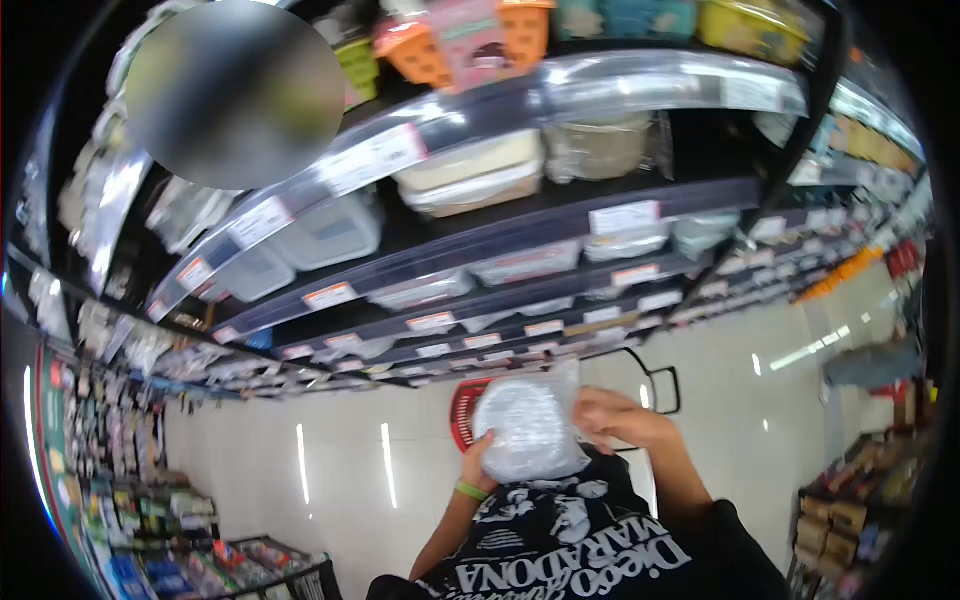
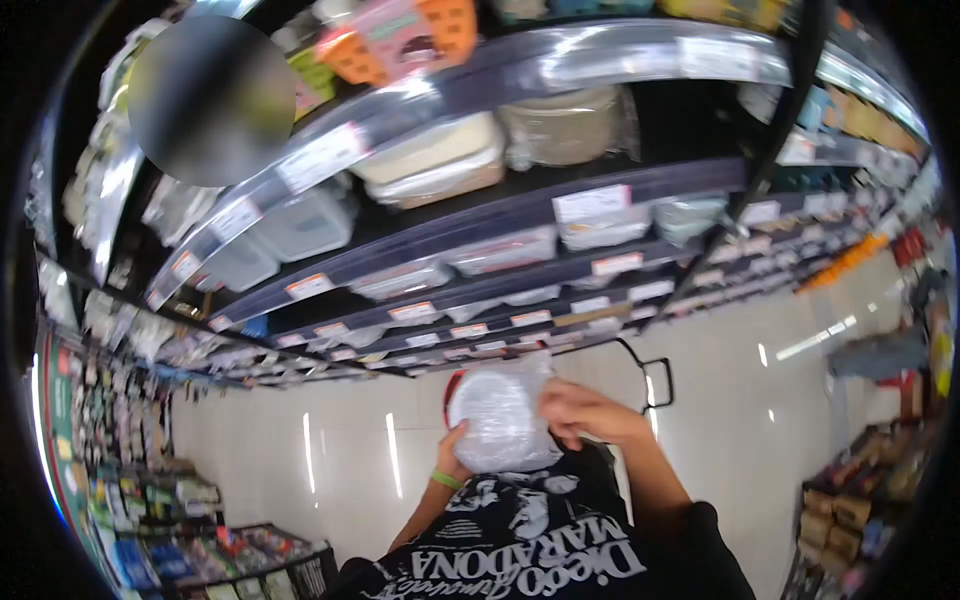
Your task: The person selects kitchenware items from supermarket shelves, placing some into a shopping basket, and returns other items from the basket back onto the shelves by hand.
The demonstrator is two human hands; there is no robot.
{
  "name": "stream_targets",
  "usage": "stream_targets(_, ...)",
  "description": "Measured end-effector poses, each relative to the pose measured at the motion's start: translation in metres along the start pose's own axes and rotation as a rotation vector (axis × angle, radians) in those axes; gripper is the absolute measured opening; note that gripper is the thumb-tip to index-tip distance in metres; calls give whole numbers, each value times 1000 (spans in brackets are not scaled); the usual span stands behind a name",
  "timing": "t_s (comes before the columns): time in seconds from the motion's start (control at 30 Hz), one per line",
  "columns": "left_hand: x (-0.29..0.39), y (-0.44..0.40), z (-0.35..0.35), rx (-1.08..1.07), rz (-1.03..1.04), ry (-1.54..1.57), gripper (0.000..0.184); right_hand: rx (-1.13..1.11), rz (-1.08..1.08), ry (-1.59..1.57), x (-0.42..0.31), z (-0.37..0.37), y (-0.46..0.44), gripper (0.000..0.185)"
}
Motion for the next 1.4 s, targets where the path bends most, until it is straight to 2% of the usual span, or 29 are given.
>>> stream_targets(0.07,1,2,8,0,112,-65,51,49,-19,507,20,8,-10,36)
stream_targets(0.1,3,4,13,70,150,-127,50,38,15,446,27,8,-10,37)
stream_targets(0.2,3,-1,13,-45,160,-102,62,-5,120,445,18,13,-8,37)
stream_targets(0.27,6,2,22,-36,205,-168,73,-35,56,361,15,15,-8,38)
stream_targets(0.3,7,2,27,-55,198,-140,73,-65,22,320,13,15,-9,39)
stream_targets(0.4,11,2,37,-91,187,-80,72,-302,-55,-64,-1,22,-6,36)
stream_targets(0.5,12,2,39,-81,163,-89,72,-392,-40,-246,-9,30,-6,33)
stream_targets(0.6,13,-2,39,-57,146,-108,71,-104,-26,353,17,25,-18,31)
stream_targets(0.8,8,-5,32,-49,124,-77,70,-275,-34,-156,6,29,-7,30)
stream_targets(0.9,7,3,53,-42,148,-123,69,-103,-7,283,21,21,-12,30)
stream_targets(1.0,6,6,55,-21,167,-121,67,-239,-38,41,7,21,2,28)
stream_targets(1.1,3,3,44,-29,151,-113,65,-270,-58,-256,0,22,9,28)
stream_targets(1.2,1,4,43,-43,138,-169,64,-186,-31,222,23,9,-2,32)
stream_targets(1.3,1,3,34,-24,148,-206,64,-150,35,34,26,7,2,33)
stream_targets(1.4,-1,3,35,-19,137,-199,64,-133,45,5,29,7,4,33)
Point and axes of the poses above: each hand's wrist, its own y-axis away from the middle knuckle, its own z-axis out of the palm, x = y × z, the point moved 2 cm from there along -y, towards the middle knuckle, and after that the axes turned 10 degrees about -z, right-handed, at the moved point
